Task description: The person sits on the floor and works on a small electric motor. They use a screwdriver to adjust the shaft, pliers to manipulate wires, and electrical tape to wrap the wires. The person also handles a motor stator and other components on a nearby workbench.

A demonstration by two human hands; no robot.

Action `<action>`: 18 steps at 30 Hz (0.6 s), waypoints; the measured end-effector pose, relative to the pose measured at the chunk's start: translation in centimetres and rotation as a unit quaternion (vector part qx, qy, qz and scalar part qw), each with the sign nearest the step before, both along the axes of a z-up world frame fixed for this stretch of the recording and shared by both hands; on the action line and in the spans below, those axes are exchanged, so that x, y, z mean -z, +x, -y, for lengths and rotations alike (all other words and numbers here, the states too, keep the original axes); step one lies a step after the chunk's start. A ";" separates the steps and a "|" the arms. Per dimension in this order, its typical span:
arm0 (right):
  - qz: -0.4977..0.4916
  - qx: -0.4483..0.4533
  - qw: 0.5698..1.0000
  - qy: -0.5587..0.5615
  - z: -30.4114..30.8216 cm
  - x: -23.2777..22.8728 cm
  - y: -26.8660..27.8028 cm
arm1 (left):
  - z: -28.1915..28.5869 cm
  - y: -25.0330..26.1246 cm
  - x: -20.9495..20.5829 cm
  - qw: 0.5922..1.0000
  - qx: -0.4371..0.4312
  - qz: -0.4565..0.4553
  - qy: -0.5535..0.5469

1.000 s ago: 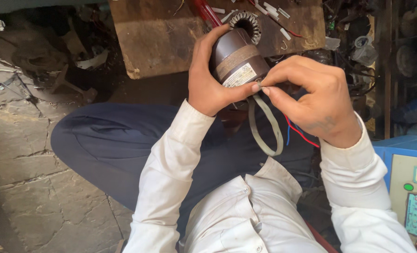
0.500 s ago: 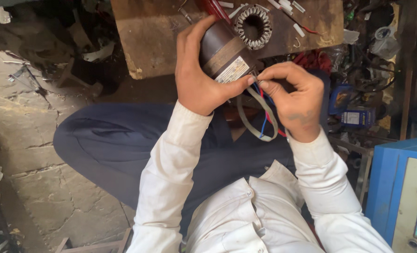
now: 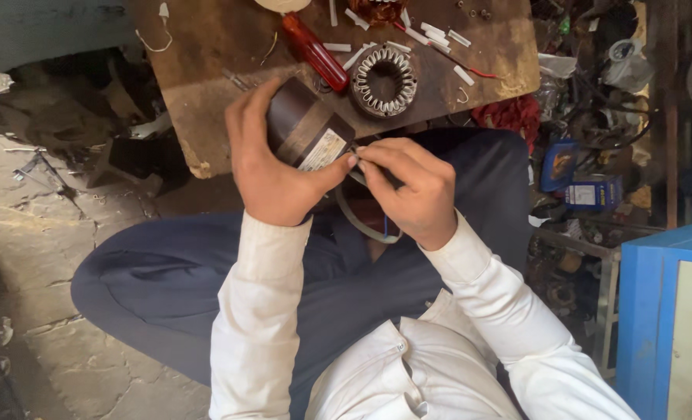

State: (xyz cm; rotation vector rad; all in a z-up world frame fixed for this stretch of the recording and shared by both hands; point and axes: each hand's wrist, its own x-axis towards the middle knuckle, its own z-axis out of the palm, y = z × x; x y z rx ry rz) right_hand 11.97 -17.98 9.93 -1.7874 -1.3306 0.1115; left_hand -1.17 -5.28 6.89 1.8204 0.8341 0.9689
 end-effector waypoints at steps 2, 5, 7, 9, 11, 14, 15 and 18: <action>0.023 -0.019 1.000 0.005 -0.4 0.0 0.1 | -0.2 -0.1 0.1 1.000 -0.006 -0.012 -0.001; -0.041 -0.042 0.998 -0.021 -0.7 0.1 0.7 | -0.7 -0.2 0.4 1.000 -0.013 -0.021 0.003; -0.103 -0.064 0.991 -0.051 -0.7 0.1 1.1 | -1.0 -0.3 0.7 1.000 -0.021 -0.023 -0.001; -0.138 -0.077 0.986 -0.060 -0.8 0.5 1.5 | -1.1 -0.3 1.0 0.999 -0.019 -0.034 0.010; -0.146 -0.074 0.985 -0.053 -0.7 1.0 2.2 | -1.3 -0.3 1.2 0.999 -0.020 -0.044 0.008; -0.102 -0.006 0.994 -0.035 0.4 2.0 3.9 | -1.4 -0.3 1.3 0.998 -0.019 -0.057 -0.006; -0.075 0.042 0.996 -0.036 1.0 2.3 5.1 | -1.5 -0.2 1.3 0.998 -0.016 -0.059 -0.003; 0.042 0.161 0.986 -0.018 2.2 3.6 10.6 | -1.6 -0.1 1.0 0.998 -0.010 -0.068 0.005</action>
